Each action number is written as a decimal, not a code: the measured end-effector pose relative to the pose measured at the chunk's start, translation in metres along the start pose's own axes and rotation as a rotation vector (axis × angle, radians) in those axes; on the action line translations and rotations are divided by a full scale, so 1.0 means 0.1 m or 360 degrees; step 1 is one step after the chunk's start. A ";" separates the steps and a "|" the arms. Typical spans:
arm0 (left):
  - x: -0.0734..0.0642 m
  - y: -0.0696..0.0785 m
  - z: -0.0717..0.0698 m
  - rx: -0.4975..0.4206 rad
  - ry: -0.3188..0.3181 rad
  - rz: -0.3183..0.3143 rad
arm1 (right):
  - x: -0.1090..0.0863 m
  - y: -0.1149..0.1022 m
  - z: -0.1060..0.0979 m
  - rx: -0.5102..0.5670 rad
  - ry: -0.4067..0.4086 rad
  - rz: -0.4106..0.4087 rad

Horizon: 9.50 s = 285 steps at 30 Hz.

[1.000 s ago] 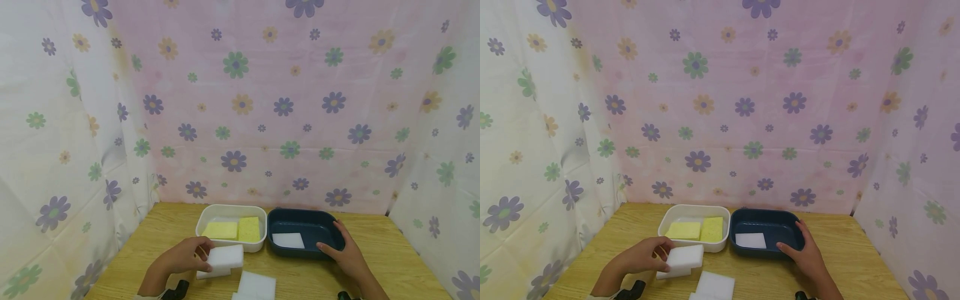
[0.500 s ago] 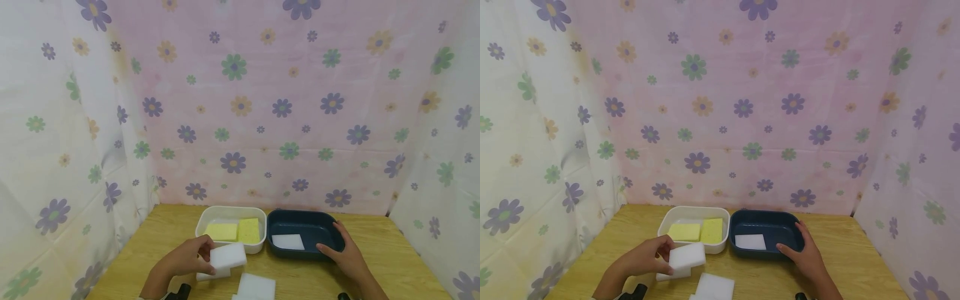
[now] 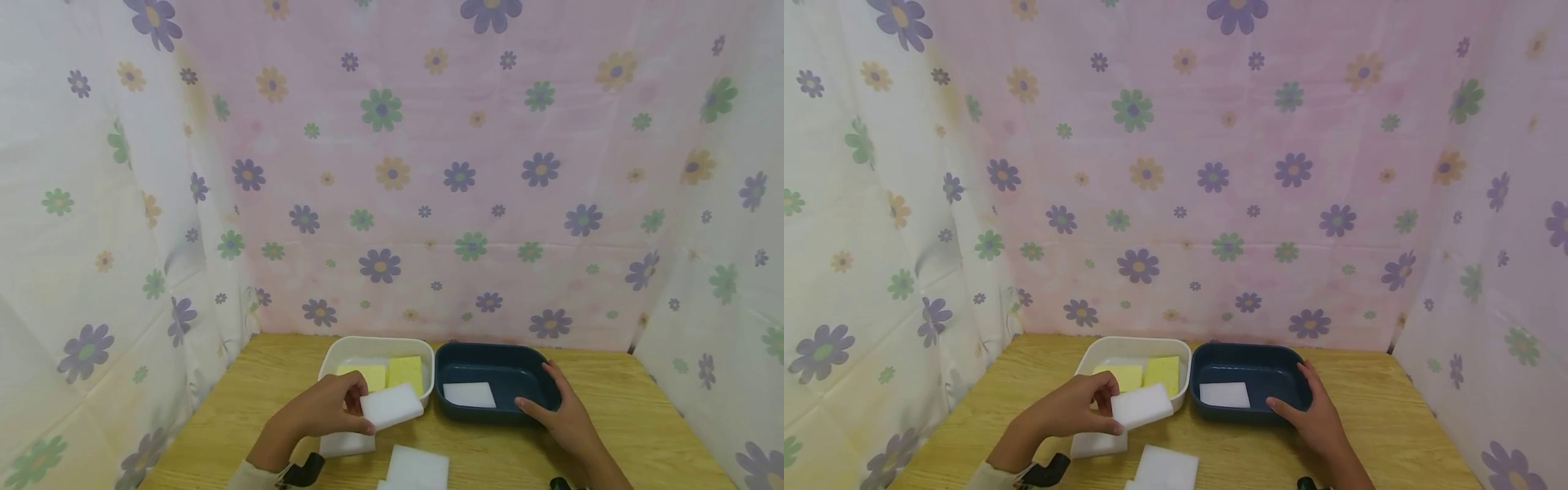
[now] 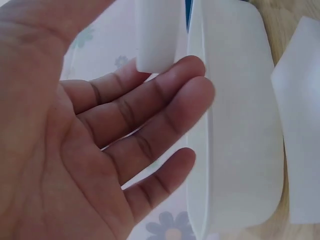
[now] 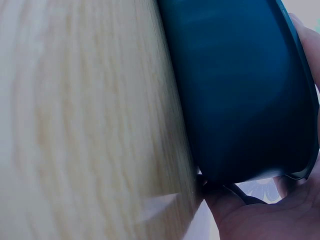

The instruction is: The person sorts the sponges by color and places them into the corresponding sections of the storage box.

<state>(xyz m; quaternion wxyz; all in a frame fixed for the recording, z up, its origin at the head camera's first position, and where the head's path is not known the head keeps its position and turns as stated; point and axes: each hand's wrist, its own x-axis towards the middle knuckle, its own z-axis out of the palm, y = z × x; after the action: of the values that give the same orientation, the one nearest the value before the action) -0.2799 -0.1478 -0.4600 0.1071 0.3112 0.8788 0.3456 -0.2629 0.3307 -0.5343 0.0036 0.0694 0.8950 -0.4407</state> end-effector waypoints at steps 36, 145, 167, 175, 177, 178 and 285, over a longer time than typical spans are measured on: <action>0.48 0.30 0.06 0.0378 0.0085 0.0102 | -0.01 -0.03 0.00 -0.0010 0.0000 0.0001; 1.68 0.61 1.06 0.1369 0.0517 -0.0250 | -0.01 0.00 -0.01 0.0049 -0.0026 0.0004; 1.69 0.68 0.92 0.1336 0.0560 -0.0144 | 0.00 -0.01 0.01 0.0026 0.0004 0.0012; 1.73 0.65 0.91 0.1406 0.0566 -0.0115 | 0.00 -0.02 0.00 0.0038 -0.0006 -0.0001; 1.74 0.64 0.92 0.1405 0.0554 -0.0120 | -0.01 -0.01 0.00 0.0045 -0.0004 -0.0004; 1.75 0.64 0.92 0.1402 0.0550 -0.0123 | -0.01 -0.01 0.00 0.0046 -0.0005 -0.0005; 0.29 0.33 0.76 0.0348 0.0192 0.0082 | 0.02 0.02 0.01 -0.0087 -0.0020 0.0045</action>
<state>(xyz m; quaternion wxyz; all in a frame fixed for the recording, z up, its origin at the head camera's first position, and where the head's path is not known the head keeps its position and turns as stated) -0.2565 -0.0697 -0.4932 0.0106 0.3222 0.9077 0.2684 -0.2647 0.3314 -0.5360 0.0175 0.0791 0.9055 -0.4165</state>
